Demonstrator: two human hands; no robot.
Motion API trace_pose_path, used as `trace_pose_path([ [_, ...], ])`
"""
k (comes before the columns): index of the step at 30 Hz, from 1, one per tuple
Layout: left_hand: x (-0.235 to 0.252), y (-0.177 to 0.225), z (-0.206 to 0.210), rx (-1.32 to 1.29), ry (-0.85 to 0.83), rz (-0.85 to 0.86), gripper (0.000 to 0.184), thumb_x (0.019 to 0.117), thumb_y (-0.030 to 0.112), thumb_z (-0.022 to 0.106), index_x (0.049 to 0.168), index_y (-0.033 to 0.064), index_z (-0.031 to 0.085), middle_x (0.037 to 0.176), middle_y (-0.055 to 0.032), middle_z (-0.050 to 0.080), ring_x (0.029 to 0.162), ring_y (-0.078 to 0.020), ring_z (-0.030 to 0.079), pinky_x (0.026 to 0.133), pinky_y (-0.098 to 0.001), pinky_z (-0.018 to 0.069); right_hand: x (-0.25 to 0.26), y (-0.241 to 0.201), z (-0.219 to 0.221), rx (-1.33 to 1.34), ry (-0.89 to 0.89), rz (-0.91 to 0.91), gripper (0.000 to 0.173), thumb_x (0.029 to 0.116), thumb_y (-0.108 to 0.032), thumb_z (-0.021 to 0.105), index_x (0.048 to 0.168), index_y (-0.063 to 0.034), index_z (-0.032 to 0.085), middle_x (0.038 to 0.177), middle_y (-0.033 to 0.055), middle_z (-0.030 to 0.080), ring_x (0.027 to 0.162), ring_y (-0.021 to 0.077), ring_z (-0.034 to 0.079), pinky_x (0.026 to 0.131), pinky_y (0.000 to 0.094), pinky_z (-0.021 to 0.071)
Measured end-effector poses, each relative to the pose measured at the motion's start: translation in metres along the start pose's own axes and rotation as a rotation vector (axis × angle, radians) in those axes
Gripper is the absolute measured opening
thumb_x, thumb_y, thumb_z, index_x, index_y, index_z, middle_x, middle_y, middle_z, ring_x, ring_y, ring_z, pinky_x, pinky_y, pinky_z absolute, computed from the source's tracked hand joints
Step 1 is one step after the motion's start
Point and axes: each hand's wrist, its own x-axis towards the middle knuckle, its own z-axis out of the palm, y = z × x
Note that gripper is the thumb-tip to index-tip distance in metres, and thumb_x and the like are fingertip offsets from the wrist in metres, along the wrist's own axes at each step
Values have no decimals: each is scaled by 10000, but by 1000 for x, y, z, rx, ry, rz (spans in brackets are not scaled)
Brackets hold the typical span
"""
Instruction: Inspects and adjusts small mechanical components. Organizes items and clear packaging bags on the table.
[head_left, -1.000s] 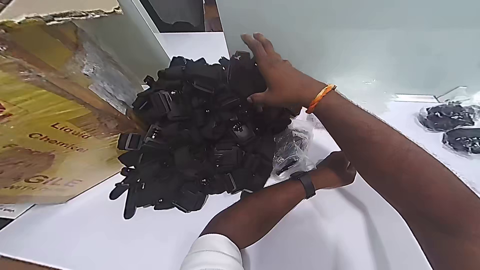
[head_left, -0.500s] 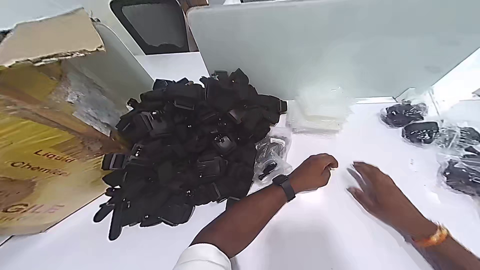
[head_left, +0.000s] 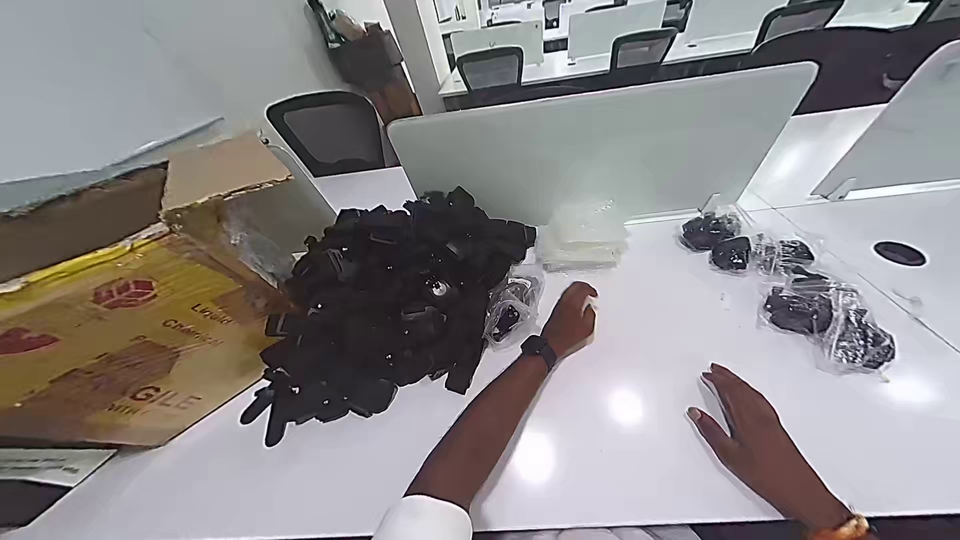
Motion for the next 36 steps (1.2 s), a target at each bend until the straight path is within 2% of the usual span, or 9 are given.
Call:
trace_pose_path([
  [3, 21, -1, -18, -179, 328, -298, 448, 1014, 172, 578, 1396, -56, 520, 1424, -255, 542, 1313, -349, 554, 1091, -485, 480, 40, -7, -7, 217, -20, 55, 724, 979, -499, 549, 1496, -3, 447, 1562, 224, 414, 1450, 333, 413, 1190, 490, 359],
  [6, 47, -4, -32, -371, 518, -525, 551, 1081, 327, 475, 1490, -37, 408, 1479, -276, 485, 1357, -379, 505, 1121, -530, 431, 103, -6, 4, 421, -12, 72, 698, 1024, -418, 545, 1522, 36, 368, 1574, 255, 378, 1435, 304, 440, 1188, 404, 390],
  [13, 105, -36, -45, -399, 633, -682, 665, 1083, 548, 307, 1428, 3, 472, 1368, -269, 554, 1239, -401, 560, 1017, -601, 461, 285, 1, 55, 748, 127, 174, 641, 1077, -422, 457, 1545, 6, 364, 1578, 230, 399, 1452, 291, 424, 1195, 451, 375],
  [18, 130, -63, -50, -460, 568, -769, 861, 1024, 708, 189, 1313, 14, 608, 1339, -261, 588, 1217, -411, 570, 952, -634, 470, 364, 15, 72, 1192, 115, 159, 762, 1082, -581, 109, 1598, -48, 281, 1658, 119, 324, 1514, 216, 344, 1237, 389, 297],
  [22, 143, -70, -41, -538, 505, -764, 842, 1016, 727, 224, 1416, 66, 559, 1460, -199, 541, 1329, -373, 518, 1038, -623, 438, 397, 14, 79, 1242, 54, 205, 855, 1043, -622, -9, 1586, -59, 338, 1649, 115, 341, 1510, 216, 338, 1225, 424, 284],
  [27, 140, -55, -22, -574, 431, -652, 788, 1017, 728, 232, 1550, 180, 424, 1569, -117, 452, 1430, -306, 439, 1114, -608, 390, 379, -15, 83, 1248, -13, 251, 762, 1054, -645, 113, 1624, -164, 275, 1666, 66, 308, 1521, 183, 306, 1232, 463, 300],
  [30, 144, -66, -25, -660, 505, -606, 734, 1065, 628, 244, 1553, 104, 404, 1563, -150, 445, 1426, -290, 441, 1137, -556, 396, 369, -16, 79, 1227, -22, 208, 756, 1048, -659, 97, 1629, -218, 294, 1684, 39, 283, 1540, 214, 272, 1230, 526, 258],
  [32, 156, -74, -37, -689, 601, -574, 660, 1107, 484, 261, 1536, -1, 388, 1571, -216, 405, 1450, -304, 398, 1179, -513, 348, 378, -2, 83, 1191, 78, 160, 750, 1073, -586, 89, 1611, -110, 303, 1685, 93, 264, 1546, 219, 263, 1250, 472, 242],
  [36, 159, -80, -54, -691, 501, -592, 702, 1090, 547, 223, 1542, 46, 418, 1595, -160, 409, 1482, -268, 370, 1201, -493, 313, 385, 0, 83, 1163, 100, 187, 734, 1070, -591, 78, 1624, -159, 293, 1698, 54, 239, 1552, 200, 241, 1243, 483, 246],
])
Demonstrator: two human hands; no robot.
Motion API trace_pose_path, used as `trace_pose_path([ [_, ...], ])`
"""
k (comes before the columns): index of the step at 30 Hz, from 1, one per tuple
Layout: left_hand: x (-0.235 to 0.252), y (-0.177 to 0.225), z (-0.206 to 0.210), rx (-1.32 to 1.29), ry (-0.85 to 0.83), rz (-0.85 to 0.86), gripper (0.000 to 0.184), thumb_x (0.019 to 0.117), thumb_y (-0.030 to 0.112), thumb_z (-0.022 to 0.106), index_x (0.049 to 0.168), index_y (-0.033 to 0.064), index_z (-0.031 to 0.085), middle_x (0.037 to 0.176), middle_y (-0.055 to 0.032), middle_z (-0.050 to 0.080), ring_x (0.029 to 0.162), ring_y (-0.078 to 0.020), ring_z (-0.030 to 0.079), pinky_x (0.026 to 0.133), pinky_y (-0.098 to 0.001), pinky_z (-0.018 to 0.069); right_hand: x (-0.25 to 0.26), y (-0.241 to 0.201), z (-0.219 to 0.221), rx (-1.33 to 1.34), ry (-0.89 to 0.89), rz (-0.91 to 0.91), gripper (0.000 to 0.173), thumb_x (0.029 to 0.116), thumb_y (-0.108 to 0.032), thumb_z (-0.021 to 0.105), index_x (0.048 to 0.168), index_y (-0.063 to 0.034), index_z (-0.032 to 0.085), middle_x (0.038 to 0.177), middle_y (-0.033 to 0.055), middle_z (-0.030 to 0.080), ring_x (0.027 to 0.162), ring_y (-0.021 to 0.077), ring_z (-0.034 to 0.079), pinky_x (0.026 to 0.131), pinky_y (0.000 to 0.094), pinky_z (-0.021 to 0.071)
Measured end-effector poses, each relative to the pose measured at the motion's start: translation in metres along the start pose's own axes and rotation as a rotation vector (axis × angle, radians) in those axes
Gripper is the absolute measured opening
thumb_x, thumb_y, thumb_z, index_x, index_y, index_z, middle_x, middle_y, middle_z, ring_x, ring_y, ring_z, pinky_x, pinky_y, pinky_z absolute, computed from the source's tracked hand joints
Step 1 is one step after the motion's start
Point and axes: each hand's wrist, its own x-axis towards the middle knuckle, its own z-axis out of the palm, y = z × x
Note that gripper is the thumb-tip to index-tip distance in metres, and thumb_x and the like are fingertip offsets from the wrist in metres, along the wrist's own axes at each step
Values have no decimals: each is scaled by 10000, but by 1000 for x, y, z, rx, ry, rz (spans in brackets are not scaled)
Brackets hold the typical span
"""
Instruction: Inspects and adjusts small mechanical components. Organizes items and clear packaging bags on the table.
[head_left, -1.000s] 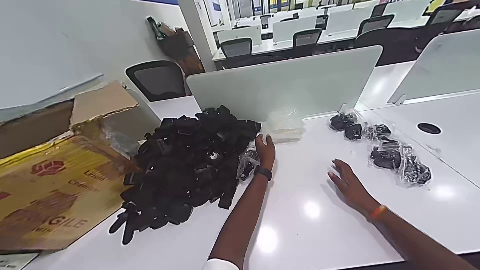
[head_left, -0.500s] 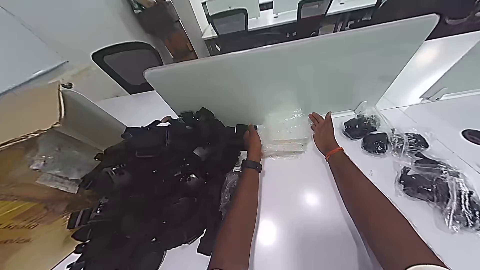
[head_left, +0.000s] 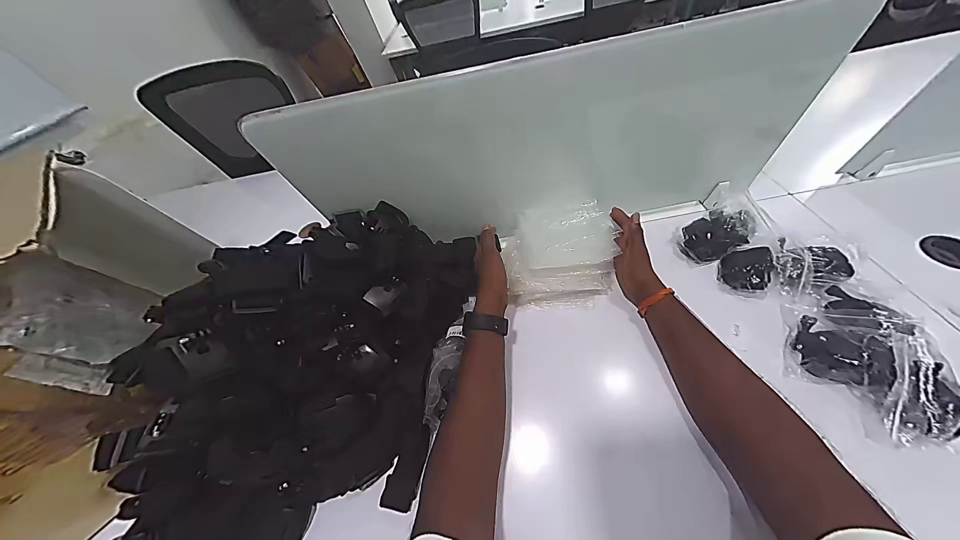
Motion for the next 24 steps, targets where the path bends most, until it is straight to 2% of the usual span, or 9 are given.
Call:
trace_pose_path([
  [2, 0, 0, 1, 34, -78, -51, 730, 1083, 582, 205, 1545, 63, 429, 1596, -137, 418, 1489, -253, 362, 1207, -487, 295, -4, -4, 11, 2, -3, 41, 699, 1070, -598, 110, 1627, -219, 298, 1690, 49, 256, 1541, 200, 255, 1227, 510, 250],
  [4, 1, -1, 2, 42, -86, -62, 717, 1084, 578, 208, 1536, 77, 452, 1598, -115, 425, 1496, -236, 353, 1215, -489, 280, -9, -1, 19, 0, -27, 48, 679, 1076, -595, 142, 1629, -228, 285, 1688, 37, 259, 1540, 163, 257, 1249, 464, 252],
  [6, 1, -3, 2, 31, -71, -63, 721, 1082, 580, 200, 1535, 78, 452, 1598, -115, 422, 1487, -234, 362, 1196, -508, 301, -14, 2, 25, 6, -64, 53, 669, 1079, -586, 161, 1628, -221, 277, 1691, 44, 248, 1544, 165, 248, 1253, 463, 248],
  [10, -5, -5, 2, -8, -84, -49, 687, 1098, 544, 192, 1563, 79, 390, 1604, -120, 404, 1472, -214, 389, 1199, -465, 343, -22, -4, 34, -18, -90, 102, 670, 1068, -605, 166, 1618, -247, 303, 1688, 44, 259, 1537, 191, 259, 1214, 509, 276],
  [13, -12, 6, -4, 33, -133, -120, 668, 1089, 565, 252, 1585, 131, 360, 1600, -110, 412, 1458, -230, 414, 1175, -504, 383, -27, -8, 38, -45, -132, 32, 674, 1073, -580, 190, 1615, -197, 306, 1681, 44, 271, 1532, 164, 267, 1235, 461, 269],
  [15, -10, 14, -14, 101, -146, -169, 664, 1078, 579, 297, 1561, 136, 403, 1553, -123, 467, 1412, -254, 466, 1127, -529, 425, -28, -3, 37, -59, -171, -46, 681, 1074, -566, 217, 1608, -154, 315, 1661, 48, 310, 1509, 130, 309, 1234, 403, 295],
  [18, -7, 20, -26, 168, -137, -185, 568, 1053, 490, 447, 1480, 117, 491, 1469, -150, 528, 1342, -281, 515, 1062, -547, 463, -24, 7, 36, -63, -179, -138, 707, 1067, -571, 279, 1550, -65, 380, 1575, 106, 421, 1437, 133, 418, 1190, 354, 374],
  [21, -4, 18, -29, 189, -131, -175, 576, 1050, 480, 489, 1487, 105, 496, 1466, -157, 534, 1338, -280, 526, 1065, -543, 468, -21, 8, 33, -64, -145, -155, 591, 1081, -465, 324, 1461, -31, 451, 1418, 117, 535, 1291, 131, 534, 1087, 334, 469],
  [24, -4, 16, -26, 243, -134, -135, 655, 1050, 558, 459, 1498, 81, 478, 1499, -162, 510, 1372, -277, 501, 1106, -548, 437, -22, 7, 34, -48, -162, -128, 406, 1062, -247, 456, 1395, -15, 472, 1290, 119, 588, 1164, 140, 597, 992, 336, 524],
])
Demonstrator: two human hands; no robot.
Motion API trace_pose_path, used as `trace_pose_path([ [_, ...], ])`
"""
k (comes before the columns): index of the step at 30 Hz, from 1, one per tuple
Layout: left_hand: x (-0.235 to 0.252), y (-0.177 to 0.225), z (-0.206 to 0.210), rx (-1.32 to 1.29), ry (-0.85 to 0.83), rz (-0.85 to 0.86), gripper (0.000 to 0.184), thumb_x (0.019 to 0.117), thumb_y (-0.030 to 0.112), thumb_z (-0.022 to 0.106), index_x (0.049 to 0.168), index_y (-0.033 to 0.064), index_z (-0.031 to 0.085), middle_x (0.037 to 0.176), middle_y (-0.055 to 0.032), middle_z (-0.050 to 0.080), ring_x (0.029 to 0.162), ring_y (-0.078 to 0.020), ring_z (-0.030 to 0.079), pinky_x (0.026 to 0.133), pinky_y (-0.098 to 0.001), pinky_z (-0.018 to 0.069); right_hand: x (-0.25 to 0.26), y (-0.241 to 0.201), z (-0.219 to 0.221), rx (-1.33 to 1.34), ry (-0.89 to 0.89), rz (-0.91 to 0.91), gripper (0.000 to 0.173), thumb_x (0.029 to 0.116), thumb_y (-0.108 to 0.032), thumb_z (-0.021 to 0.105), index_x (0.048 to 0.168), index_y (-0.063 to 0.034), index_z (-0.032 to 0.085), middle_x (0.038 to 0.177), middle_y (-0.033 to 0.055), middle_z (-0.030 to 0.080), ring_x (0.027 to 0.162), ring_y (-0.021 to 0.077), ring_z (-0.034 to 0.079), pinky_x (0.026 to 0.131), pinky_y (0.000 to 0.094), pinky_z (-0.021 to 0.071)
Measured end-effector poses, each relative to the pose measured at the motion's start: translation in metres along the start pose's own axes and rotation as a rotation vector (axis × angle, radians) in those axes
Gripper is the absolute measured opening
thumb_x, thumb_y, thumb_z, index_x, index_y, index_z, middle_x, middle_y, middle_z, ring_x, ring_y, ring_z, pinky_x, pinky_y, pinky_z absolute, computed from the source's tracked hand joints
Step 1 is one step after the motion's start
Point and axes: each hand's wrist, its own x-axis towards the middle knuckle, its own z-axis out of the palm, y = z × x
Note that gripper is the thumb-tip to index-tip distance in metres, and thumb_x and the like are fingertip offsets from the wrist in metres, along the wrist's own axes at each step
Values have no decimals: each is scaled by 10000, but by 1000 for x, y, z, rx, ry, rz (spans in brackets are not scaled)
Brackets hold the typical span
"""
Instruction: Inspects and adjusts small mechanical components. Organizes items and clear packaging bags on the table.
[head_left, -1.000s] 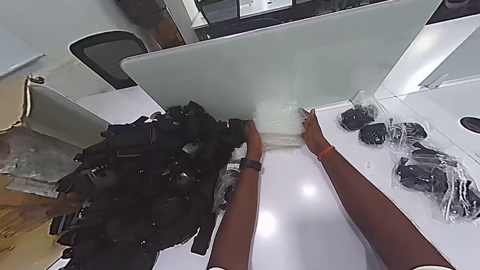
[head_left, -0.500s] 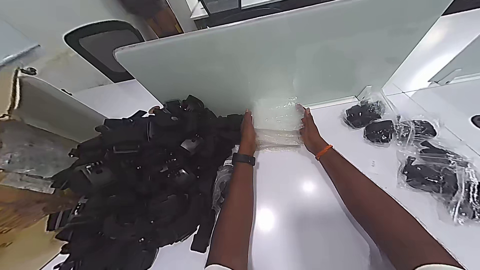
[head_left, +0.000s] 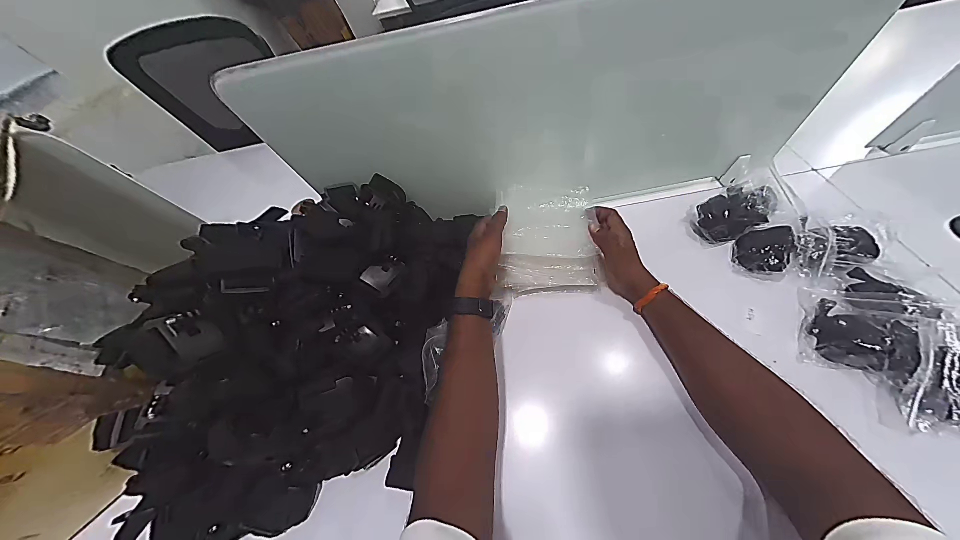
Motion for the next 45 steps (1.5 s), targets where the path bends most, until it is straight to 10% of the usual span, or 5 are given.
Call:
trace_pose_path([
  [5, 5, -7, 3, 36, 27, 28, 476, 1002, 299, 624, 1390, 30, 558, 1311, -189, 618, 1188, -291, 610, 979, -519, 522, 0, -15, -6, -411, 46, -139, 641, 1016, -303, 576, 1523, 1, 328, 1551, 221, 401, 1424, 280, 438, 1144, 432, 422],
  [11, 5, -5, 3, 28, 25, -1, 567, 989, 282, 653, 1460, 10, 491, 1381, -200, 587, 1252, -300, 582, 1020, -519, 498, -23, -74, 22, -1209, -370, -498, 1093, 624, -720, 788, 1550, -245, 458, 1686, 147, 233, 1550, 440, 139, 1153, 758, 134],
  [28, 31, -7, 14, -207, 47, 14, 677, 1072, 585, 318, 1549, 113, 408, 1571, -137, 451, 1429, -263, 450, 1121, -523, 413, 15, -29, 20, -1384, -521, -859, 638, 929, -591, 597, 1501, -315, 525, 1652, 127, 341, 1533, 414, 250, 1149, 747, 132],
  [38, 37, -14, 19, -156, -44, 139, 632, 1110, 457, 320, 1590, 47, 311, 1637, -169, 318, 1500, -246, 338, 1218, -472, 312, 44, -24, 44, -1498, -517, -683, 1016, 778, -582, 781, 1611, -209, 334, 1678, 127, 280, 1547, 383, 228, 1182, 729, 71],
  [45, 24, -9, 18, -75, 5, 171, 633, 1103, 496, 303, 1514, 31, 427, 1524, -184, 472, 1399, -249, 470, 1148, -480, 401, 5, -30, 13, -1183, -73, -698, 944, 832, -742, 535, 1531, -114, 446, 1620, 199, 365, 1527, 412, 269, 1161, 743, 123],
])
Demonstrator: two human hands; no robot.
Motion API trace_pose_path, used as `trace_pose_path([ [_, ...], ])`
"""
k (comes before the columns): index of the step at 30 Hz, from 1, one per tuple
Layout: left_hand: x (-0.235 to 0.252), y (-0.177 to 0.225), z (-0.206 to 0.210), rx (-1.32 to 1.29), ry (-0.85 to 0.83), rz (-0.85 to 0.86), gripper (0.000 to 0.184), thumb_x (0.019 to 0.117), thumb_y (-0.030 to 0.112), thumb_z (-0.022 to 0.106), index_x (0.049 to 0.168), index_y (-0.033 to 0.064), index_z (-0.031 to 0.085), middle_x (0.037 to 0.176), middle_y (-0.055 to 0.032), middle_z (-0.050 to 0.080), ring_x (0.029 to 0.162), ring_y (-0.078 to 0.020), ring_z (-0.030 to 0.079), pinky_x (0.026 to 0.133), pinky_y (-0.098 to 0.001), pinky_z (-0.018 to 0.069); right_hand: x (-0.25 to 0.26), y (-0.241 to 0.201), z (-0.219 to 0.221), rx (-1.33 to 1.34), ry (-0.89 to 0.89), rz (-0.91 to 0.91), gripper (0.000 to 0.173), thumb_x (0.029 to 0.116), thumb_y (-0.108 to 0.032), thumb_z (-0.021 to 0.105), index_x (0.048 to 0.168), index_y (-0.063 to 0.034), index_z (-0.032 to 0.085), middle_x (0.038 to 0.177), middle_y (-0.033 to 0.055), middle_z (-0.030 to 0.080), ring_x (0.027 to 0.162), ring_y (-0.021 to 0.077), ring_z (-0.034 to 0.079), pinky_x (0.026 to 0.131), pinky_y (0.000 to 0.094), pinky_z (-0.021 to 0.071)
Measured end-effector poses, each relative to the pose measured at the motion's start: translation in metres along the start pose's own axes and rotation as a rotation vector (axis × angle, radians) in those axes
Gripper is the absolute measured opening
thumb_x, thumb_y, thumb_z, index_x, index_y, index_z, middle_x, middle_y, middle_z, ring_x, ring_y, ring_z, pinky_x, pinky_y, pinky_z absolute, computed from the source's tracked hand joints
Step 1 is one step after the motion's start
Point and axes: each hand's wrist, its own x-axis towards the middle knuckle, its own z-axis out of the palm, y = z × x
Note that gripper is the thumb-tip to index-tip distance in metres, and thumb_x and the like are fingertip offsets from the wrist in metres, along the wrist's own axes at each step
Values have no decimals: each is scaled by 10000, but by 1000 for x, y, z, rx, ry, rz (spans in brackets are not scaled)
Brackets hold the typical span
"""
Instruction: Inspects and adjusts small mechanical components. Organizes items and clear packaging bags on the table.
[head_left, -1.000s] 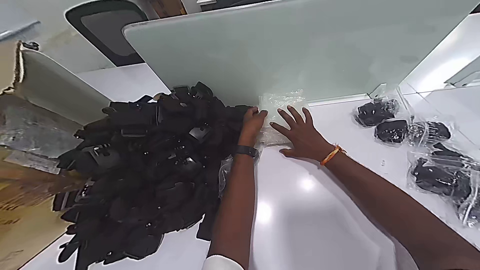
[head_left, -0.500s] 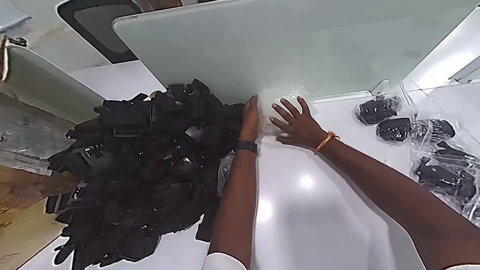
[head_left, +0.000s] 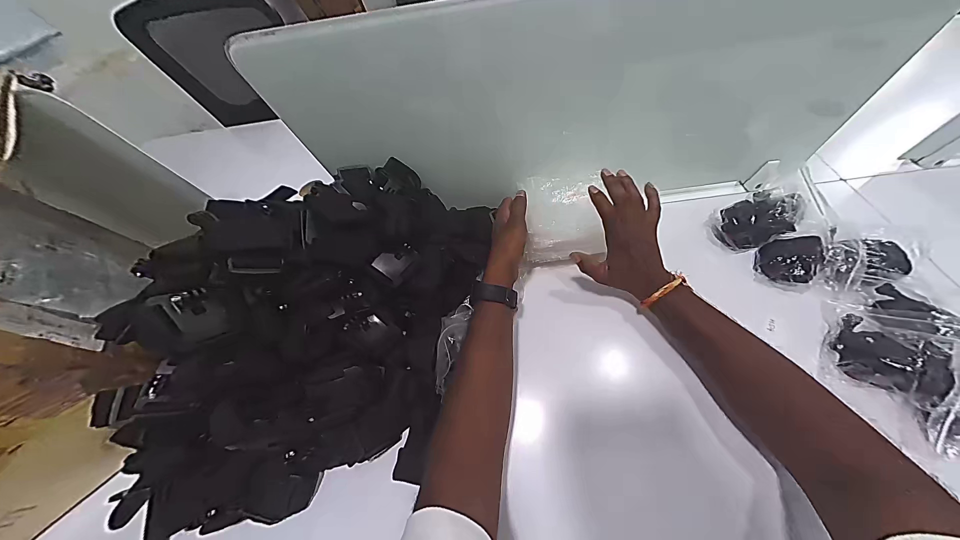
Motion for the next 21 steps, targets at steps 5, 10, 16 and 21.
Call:
trace_pose_path([
  [5, 1, -2, 6, -30, -48, -2, 664, 1113, 490, 152, 1612, 72, 282, 1653, -135, 318, 1513, -203, 328, 1232, -442, 299, 2, -13, 20, -127, -109, -166, 740, 983, -632, 436, 1568, -179, 428, 1664, 91, 336, 1552, 380, 230, 1164, 740, 108],
  [10, -2, -1, -1, -122, -37, -33, 648, 1122, 444, 143, 1618, 39, 242, 1683, -152, 234, 1548, -234, 243, 1253, -426, 227, 34, -13, 50, -168, -157, -132, 806, 1000, -646, 350, 1583, -90, 381, 1677, 105, 302, 1564, 359, 205, 1186, 718, 74],
  [16, 4, -5, -3, -88, -66, -19, 643, 1120, 463, 191, 1626, 68, 242, 1687, -140, 233, 1552, -220, 236, 1261, -445, 222, 17, -10, 29, -30, -25, -25, 892, 910, -741, 381, 1512, -92, 490, 1599, 158, 428, 1510, 403, 324, 1159, 759, 110],
  [21, 3, -2, -3, 44, -91, 0, 670, 1107, 483, 281, 1619, 52, 262, 1676, -162, 256, 1544, -245, 262, 1248, -486, 249, -6, 20, 10, 89, 29, 197, 937, 887, -714, 481, 1548, -54, 413, 1614, 198, 373, 1527, 385, 279, 1170, 730, 149],
])
